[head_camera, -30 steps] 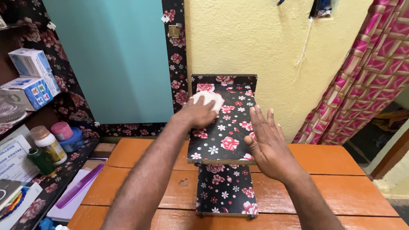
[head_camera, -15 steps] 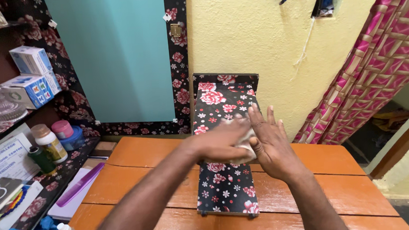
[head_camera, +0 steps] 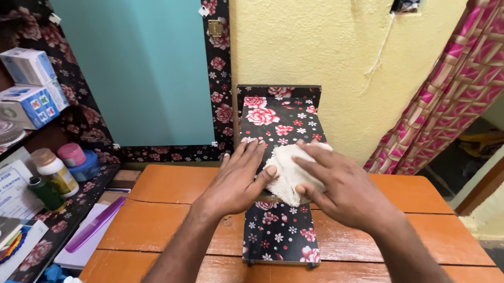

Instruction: The person wipes the surfaces and interior of a small, floral-patterned wooden stand with a white cloth, turning the stand over to clean different sides.

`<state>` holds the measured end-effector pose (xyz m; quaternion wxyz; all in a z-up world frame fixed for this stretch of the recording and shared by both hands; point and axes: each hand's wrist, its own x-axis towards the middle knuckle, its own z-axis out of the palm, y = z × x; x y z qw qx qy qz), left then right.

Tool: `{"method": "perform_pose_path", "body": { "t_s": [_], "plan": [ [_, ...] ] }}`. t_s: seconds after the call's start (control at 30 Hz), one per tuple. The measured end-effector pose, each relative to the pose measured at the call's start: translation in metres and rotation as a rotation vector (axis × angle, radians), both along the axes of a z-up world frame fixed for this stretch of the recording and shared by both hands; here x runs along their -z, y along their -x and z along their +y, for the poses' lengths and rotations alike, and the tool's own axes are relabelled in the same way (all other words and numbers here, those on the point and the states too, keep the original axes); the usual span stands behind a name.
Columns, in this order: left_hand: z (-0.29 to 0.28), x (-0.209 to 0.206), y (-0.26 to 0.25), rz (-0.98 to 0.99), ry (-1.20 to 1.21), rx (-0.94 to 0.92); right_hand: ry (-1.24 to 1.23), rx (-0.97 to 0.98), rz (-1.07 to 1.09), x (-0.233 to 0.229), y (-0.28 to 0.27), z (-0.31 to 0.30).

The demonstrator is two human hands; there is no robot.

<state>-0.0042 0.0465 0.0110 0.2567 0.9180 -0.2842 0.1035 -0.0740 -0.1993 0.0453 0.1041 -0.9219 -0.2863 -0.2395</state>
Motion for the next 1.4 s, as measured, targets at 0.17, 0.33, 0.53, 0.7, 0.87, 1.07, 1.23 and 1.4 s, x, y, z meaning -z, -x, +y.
{"method": "perform_pose_path", "body": {
  "t_s": [0.17, 0.33, 0.53, 0.7, 0.87, 1.07, 1.23, 1.4],
  "plan": [
    [0.002, 0.004, 0.001, -0.046, 0.076, 0.029, 0.139, -0.146, 0.223, -0.01, 0.018, 0.0],
    [0.0, 0.002, 0.002, -0.067, 0.041, 0.02, 0.173, -0.225, 0.321, -0.011, -0.022, -0.018],
    [-0.002, -0.011, 0.011, -0.039, -0.107, -0.015, 0.163, -0.046, 0.408, -0.006, -0.128, -0.03],
    [-0.003, -0.014, 0.013, -0.134, -0.213, 0.009, 0.096, 0.028, 0.401, 0.004, -0.226, -0.042],
    [-0.001, -0.008, 0.008, -0.18, -0.136, 0.14, 0.178, 0.168, 0.27, 0.006, -0.28, -0.035],
    [0.0, -0.003, 0.006, -0.202, -0.104, 0.147, 0.3, 0.22, 0.347, -0.015, -0.274, 0.003],
    [0.0, -0.001, 0.006, -0.231, -0.096, 0.146, 0.094, -0.068, 0.541, -0.02, -0.267, 0.029],
    [0.0, 0.0, 0.006, -0.232, -0.077, 0.149, 0.091, -0.322, 0.494, -0.019, -0.283, 0.024]
  ]
}}
